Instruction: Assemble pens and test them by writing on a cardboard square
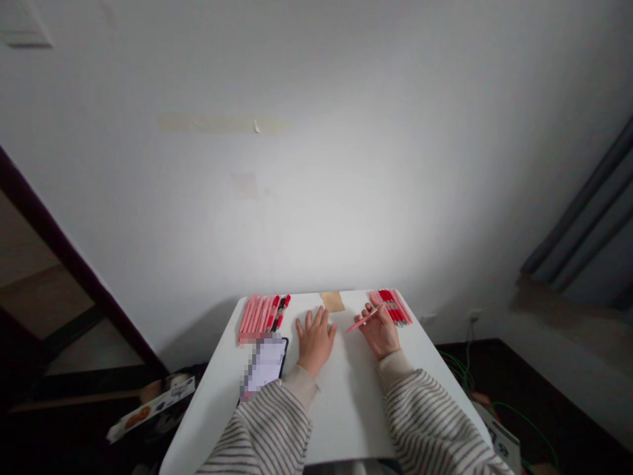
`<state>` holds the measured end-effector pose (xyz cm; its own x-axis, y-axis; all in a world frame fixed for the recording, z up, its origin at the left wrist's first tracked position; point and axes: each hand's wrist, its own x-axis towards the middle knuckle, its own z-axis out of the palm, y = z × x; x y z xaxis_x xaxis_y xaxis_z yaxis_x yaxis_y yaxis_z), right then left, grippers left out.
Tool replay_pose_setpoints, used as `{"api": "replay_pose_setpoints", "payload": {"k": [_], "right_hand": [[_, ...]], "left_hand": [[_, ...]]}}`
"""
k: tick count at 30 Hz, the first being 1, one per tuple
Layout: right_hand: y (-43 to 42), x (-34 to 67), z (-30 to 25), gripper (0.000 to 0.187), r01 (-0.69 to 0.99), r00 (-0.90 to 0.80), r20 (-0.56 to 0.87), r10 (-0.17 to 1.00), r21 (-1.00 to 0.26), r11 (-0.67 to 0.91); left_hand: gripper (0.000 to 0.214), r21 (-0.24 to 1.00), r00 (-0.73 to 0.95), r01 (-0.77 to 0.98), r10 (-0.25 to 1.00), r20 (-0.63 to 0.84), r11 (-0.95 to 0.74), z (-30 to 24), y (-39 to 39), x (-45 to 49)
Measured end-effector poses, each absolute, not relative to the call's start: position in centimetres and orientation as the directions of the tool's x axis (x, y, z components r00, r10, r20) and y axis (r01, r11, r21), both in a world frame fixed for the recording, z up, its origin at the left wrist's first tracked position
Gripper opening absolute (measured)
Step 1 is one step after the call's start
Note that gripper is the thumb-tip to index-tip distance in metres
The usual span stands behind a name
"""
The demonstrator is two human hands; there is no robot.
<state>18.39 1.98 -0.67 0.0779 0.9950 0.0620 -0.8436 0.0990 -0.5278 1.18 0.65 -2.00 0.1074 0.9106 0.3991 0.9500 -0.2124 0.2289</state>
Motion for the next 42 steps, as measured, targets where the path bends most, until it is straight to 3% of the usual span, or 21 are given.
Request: {"api": "replay_pose_setpoints", "payload": {"k": [9, 14, 18, 22, 28, 37, 42], "right_hand": [[1.9, 18.3, -0.5, 0.029, -0.822, 0.159, 0.049, 0.986, -0.546, 0.16], [2.0, 18.3, -0.4, 0.031, -0.752, 0.224, 0.056, 0.973, -0.625, 0.209], [2.5, 18.5, -1.0, 0.032, -0.586, 0.333, 0.126, 0.935, -0.749, 0.31], [2.9, 18.8, -1.4, 0.033, -0.287, 0.42, 0.266, 0.868, -0.868, 0.405], [2.6, 18.7, -0.9, 0.031, -0.015, 0.417, 0.371, 0.83, -0.91, 0.414], [2.0, 18.5, -0.4, 0.033, 0.023, 0.275, 0.343, 0.898, -0.937, 0.35], [2.0, 18.5, -0.3, 0.027, 0.124, 0.205, 0.403, 0.892, -0.915, 0.385]], "left_hand": [[0.038, 0.263, 0.095, 0.939, 0.903, 0.418, -0.22, -1.8, 0.8, 1.1], [0.027, 0.273, 0.121, 0.925, 0.886, 0.447, -0.264, -1.1, 0.3, 0.9], [0.02, 0.299, 0.136, 0.907, 0.879, 0.457, -0.296, -0.5, 0.1, 0.8], [0.011, 0.354, 0.111, 0.889, 0.886, 0.45, -0.291, -0.4, 0.1, 0.7], [0.011, 0.374, 0.078, 0.887, 0.886, 0.456, -0.271, -0.6, 0.3, 0.7], [0.018, 0.34, 0.064, 0.907, 0.879, 0.473, -0.249, -0.8, 0.2, 0.7], [0.016, 0.342, 0.057, 0.909, 0.883, 0.465, -0.238, -0.8, 0.3, 0.7]]}}
